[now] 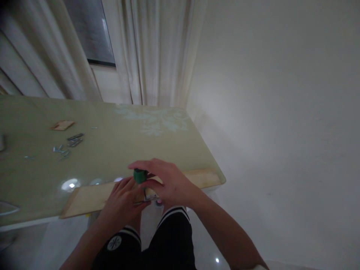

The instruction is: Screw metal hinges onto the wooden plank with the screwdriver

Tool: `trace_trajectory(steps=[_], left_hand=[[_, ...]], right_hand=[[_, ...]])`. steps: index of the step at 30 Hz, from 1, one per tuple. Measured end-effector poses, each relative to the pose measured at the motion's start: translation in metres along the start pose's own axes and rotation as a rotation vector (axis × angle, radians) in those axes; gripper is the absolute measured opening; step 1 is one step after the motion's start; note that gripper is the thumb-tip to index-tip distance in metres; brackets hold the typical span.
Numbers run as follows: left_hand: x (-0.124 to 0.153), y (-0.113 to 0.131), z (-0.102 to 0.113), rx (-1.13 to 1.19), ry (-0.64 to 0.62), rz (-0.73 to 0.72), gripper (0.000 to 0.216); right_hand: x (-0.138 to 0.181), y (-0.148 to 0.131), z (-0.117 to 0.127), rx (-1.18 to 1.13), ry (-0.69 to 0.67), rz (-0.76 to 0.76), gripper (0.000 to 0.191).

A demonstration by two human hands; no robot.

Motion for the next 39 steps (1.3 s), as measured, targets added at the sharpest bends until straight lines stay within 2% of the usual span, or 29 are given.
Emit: trace_trajectory(steps=[3,5,7,11,13,15,17,19,20,22,24,26,27,28,30,32,33,35,39], left_hand=[[0.0,0.0,0.0,0.027,-0.014,0.001,0.05],[-0.001,0.0,0.0,0.037,-0.017,-0.003,0.053],[-0.001,-0.001,0.0,0.034,-0.015,-0.004,0.054],[-0.001,-0.002,0.001,0.031,-0.015,-0.006,0.053],[-0.001,-0.001,0.001,0.035,-0.016,-0.007,0.052],[-0.001,0.0,0.002,0.04,-0.013,0.003,0.051],[-0.001,0.0,0.001,0.041,-0.013,0.013,0.049],[0.0,0.001,0.0,0.038,-0.012,0.022,0.048],[0.0,0.001,0.0,0.036,-0.012,0.024,0.047],[0.0,0.001,0.0,0.033,-0.013,0.025,0.046],[0.0,0.001,0.001,0.028,-0.016,0.024,0.044],[-0.001,0.002,0.002,0.027,-0.014,0.022,0.044],[-0.001,0.002,0.001,0.03,-0.011,0.02,0.045],[-0.001,0.002,0.001,0.032,-0.006,0.019,0.046],[0.0,0.001,-0.001,0.035,0.005,0.018,0.046],[0.001,0.001,-0.002,0.028,0.015,0.027,0.047],[0.001,0.001,-0.003,0.023,0.021,0.031,0.047],[0.001,0.001,-0.003,0.017,0.025,0.03,0.045],[-0.001,0.002,-0.001,0.006,0.02,0.011,0.043]], right_hand=[[0.002,0.013,-0.017,0.02,0.312,-0.015,0.044],[0.005,0.015,-0.022,0.105,0.409,0.03,0.044],[0.006,0.011,-0.019,0.163,0.331,0.075,0.043],[0.005,-0.004,0.001,0.132,-0.028,0.036,0.063],[0.004,-0.007,0.005,0.119,-0.118,0.004,0.063],[0.005,-0.005,0.0,0.148,-0.051,-0.006,0.053],[0.006,0.0,-0.01,0.221,0.104,-0.003,0.045],[0.007,0.003,-0.017,0.288,0.229,0.003,0.044],[0.007,0.002,-0.018,0.302,0.244,0.006,0.046],[0.006,-0.003,-0.012,0.279,0.167,0.007,0.049],[0.002,-0.01,-0.002,0.203,0.016,0.007,0.052],[-0.001,-0.014,0.006,0.116,-0.099,0.034,0.047],[-0.001,-0.013,0.007,0.089,-0.101,0.056,0.042],[-0.002,-0.01,0.005,0.08,-0.056,0.075,0.036],[-0.001,-0.002,-0.006,0.118,0.157,0.108,0.029],[0.003,0.005,-0.02,0.209,0.377,0.139,0.03],[0.005,0.008,-0.025,0.259,0.43,0.154,0.032],[0.007,0.007,-0.031,0.32,0.397,0.17,0.039],[0.005,-0.007,-0.013,0.207,0.044,0.115,0.062]])
Point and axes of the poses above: each hand's wrist, its own x-axis away from the middle knuckle, its own z-axis out of the back of the hand, y = z × x, the point moved 1 cm from there along -x, towards the middle knuckle, and after that the axes turned 13 degrees about -z, right-handed, at the moved point
